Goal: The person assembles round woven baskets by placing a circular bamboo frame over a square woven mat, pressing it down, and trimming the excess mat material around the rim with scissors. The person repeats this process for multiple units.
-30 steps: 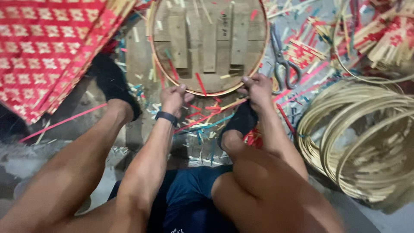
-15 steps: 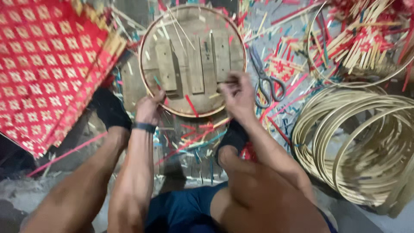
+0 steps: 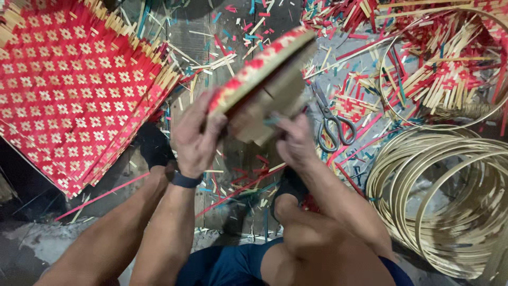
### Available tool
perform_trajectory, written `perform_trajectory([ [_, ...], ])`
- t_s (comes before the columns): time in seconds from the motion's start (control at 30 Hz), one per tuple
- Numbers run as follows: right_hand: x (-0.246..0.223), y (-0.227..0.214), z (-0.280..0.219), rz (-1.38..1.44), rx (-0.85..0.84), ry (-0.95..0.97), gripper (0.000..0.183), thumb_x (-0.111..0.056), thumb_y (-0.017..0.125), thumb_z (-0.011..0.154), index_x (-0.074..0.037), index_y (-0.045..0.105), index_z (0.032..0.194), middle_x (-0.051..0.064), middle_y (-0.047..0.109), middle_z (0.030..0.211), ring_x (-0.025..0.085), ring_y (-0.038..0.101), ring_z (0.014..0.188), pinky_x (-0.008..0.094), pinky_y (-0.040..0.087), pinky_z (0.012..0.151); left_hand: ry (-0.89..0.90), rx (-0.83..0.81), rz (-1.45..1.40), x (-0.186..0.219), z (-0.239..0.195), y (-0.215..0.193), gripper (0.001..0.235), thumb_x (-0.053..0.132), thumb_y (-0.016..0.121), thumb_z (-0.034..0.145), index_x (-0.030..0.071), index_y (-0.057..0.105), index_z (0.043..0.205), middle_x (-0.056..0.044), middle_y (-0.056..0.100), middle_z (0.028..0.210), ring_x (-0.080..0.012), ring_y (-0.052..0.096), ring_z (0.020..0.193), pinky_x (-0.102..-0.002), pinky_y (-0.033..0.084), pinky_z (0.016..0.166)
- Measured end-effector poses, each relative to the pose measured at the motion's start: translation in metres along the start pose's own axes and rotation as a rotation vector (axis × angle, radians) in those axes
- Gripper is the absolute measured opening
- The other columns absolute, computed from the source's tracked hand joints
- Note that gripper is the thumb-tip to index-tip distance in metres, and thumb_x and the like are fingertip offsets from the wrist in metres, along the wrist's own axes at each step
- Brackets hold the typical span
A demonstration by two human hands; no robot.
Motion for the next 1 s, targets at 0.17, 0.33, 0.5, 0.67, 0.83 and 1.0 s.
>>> perform_trajectory([
  [0.17, -0.016, -0.086, -0.054, 0.255, -0.152, -0.069, 0.046, -0.014, 0.059, 0.102, -0.005, 0.055, 0.147, 0.011, 0.064, 0.131, 0.028, 0.063, 0.118, 0.045, 0.05, 0.104, -0.217, 0.217, -0.092, -0.084, 0.027, -0.019, 0.051, 0.043, 0.056, 0.112, 0.0, 0.064, 0.138, -0.007, 0.072, 0.114, -0.0129, 0.064, 0.103, -0.029, 0.053, 0.09],
  [0.33, 0.044, -0.13, -0.045, 0.262, 0.064, 0.066, 0.051, -0.027, 0.049, 0.103, -0.006, 0.05, 0.149, 0.011, 0.057, 0.141, 0.03, 0.056, 0.128, 0.046, 0.045, 0.11, -0.432, 0.397, 0.024, -0.159, 0.059, -0.09, 0.053, 0.046, 0.058, 0.112, -0.004, 0.068, 0.099, -0.001, 0.056, 0.082, -0.0091, 0.043, 0.075, -0.033, 0.035, 0.066],
  [0.5, 0.083, -0.112, -0.007, 0.238, 0.081, 0.125, 0.058, -0.04, 0.039, 0.104, -0.007, 0.046, 0.152, 0.012, 0.05, 0.151, 0.031, 0.05, 0.137, 0.046, 0.041, 0.116, -0.637, 0.377, -0.364, -0.202, 0.069, -0.132, 0.054, 0.051, 0.071, 0.103, -0.003, 0.071, 0.097, -0.004, 0.068, 0.089, -0.0129, 0.06, 0.079, -0.034, 0.054, 0.072],
  [0.67, 0.078, -0.089, -0.006, 0.158, 0.125, 0.141, 0.064, -0.051, 0.031, 0.105, -0.01, 0.041, 0.154, 0.01, 0.043, 0.161, 0.03, 0.043, 0.146, 0.046, 0.037, 0.121, -0.846, 0.203, -0.464, -0.233, 0.069, -0.094, 0.059, 0.053, 0.071, 0.093, -0.003, 0.071, 0.11, -0.007, 0.077, 0.104, -0.0185, 0.072, 0.095, -0.038, 0.062, 0.085],
  [0.83, 0.079, -0.121, -0.04, -0.069, 0.29, 0.223, 0.046, -0.041, 0.041, 0.106, -0.007, 0.053, 0.134, 0.011, 0.056, 0.129, 0.029, 0.055, 0.117, 0.045, 0.044, 0.098, -0.876, 0.053, -0.418, -0.275, 0.059, -0.025, 0.052, 0.049, 0.073, 0.091, 0.001, 0.076, 0.11, -0.004, 0.075, 0.105, -0.0147, 0.064, 0.093, -0.034, 0.052, 0.087],
  [1.0, 0.035, -0.159, -0.063, -0.924, 0.394, 0.001, 0.03, -0.027, 0.053, 0.108, 0.0, 0.065, 0.113, 0.014, 0.066, 0.097, 0.03, 0.062, 0.087, 0.043, 0.049, 0.075, -0.742, -0.147, -0.205, -0.301, 0.075, 0.034, 0.054, 0.049, 0.07, 0.105, -0.005, 0.074, 0.102, -0.014, 0.069, 0.097, -0.0206, 0.057, 0.089, -0.038, 0.049, 0.084],
])
Point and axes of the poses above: each hand's wrist, its own z-axis towards the middle knuckle, its own y-axis out of the palm, x = y × z, the point moved 6 cm from there along z, towards the middle knuckle
